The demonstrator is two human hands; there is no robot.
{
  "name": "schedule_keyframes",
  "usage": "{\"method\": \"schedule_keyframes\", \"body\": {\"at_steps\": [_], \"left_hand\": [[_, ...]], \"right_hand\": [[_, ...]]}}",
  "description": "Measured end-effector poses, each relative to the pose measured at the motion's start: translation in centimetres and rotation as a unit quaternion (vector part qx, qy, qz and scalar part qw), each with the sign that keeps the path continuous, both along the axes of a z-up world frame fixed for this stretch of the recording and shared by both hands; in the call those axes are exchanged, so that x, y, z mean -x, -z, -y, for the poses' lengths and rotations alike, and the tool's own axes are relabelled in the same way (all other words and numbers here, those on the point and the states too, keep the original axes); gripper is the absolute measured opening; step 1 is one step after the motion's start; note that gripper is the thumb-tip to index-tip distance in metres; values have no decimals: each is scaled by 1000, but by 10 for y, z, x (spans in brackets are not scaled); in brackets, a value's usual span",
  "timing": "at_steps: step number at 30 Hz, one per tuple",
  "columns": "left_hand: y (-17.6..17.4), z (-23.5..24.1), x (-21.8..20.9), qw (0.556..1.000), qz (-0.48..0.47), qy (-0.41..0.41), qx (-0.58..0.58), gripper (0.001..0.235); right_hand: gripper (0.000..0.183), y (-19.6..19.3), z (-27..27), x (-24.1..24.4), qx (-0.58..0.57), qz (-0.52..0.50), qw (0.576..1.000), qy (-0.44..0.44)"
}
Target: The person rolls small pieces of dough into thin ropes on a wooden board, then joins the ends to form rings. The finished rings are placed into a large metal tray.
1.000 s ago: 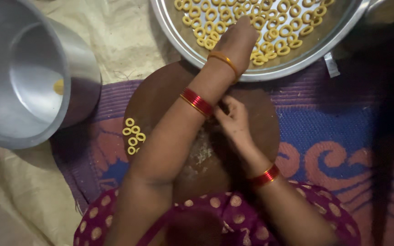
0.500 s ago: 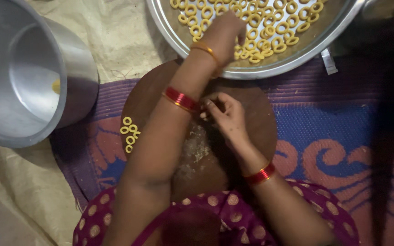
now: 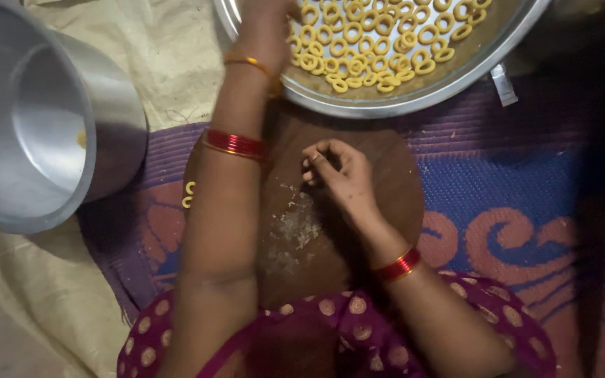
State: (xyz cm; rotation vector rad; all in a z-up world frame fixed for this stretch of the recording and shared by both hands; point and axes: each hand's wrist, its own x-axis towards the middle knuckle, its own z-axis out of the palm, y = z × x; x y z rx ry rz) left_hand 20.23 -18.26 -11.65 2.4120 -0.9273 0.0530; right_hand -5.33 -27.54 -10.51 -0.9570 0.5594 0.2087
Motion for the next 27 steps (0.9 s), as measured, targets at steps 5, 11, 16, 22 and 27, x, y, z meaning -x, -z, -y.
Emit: {"method": "schedule_keyframes", "body": {"at_steps": [5, 11, 16, 22, 27], "left_hand": [[-10, -22, -23, 986, -74, -146, -22, 11], [-1, -5, -17, 985, -69, -112, -108, 14], [11, 1, -18, 976, 15, -128, -174, 9], [15, 10, -16, 956, 73, -116, -258, 13], [0, 16, -3, 957, 142, -81, -239, 13]], "right_hand": [[15, -5, 0, 0, 22, 8, 1000, -1], [15, -8, -2, -1, 17, 4, 1000, 5], [15, -8, -1, -1, 26, 5, 1000, 2], [16, -11, 0, -1, 30, 2, 1000, -2], [17, -13, 1, -3, 34, -5, 999, -8]]}}
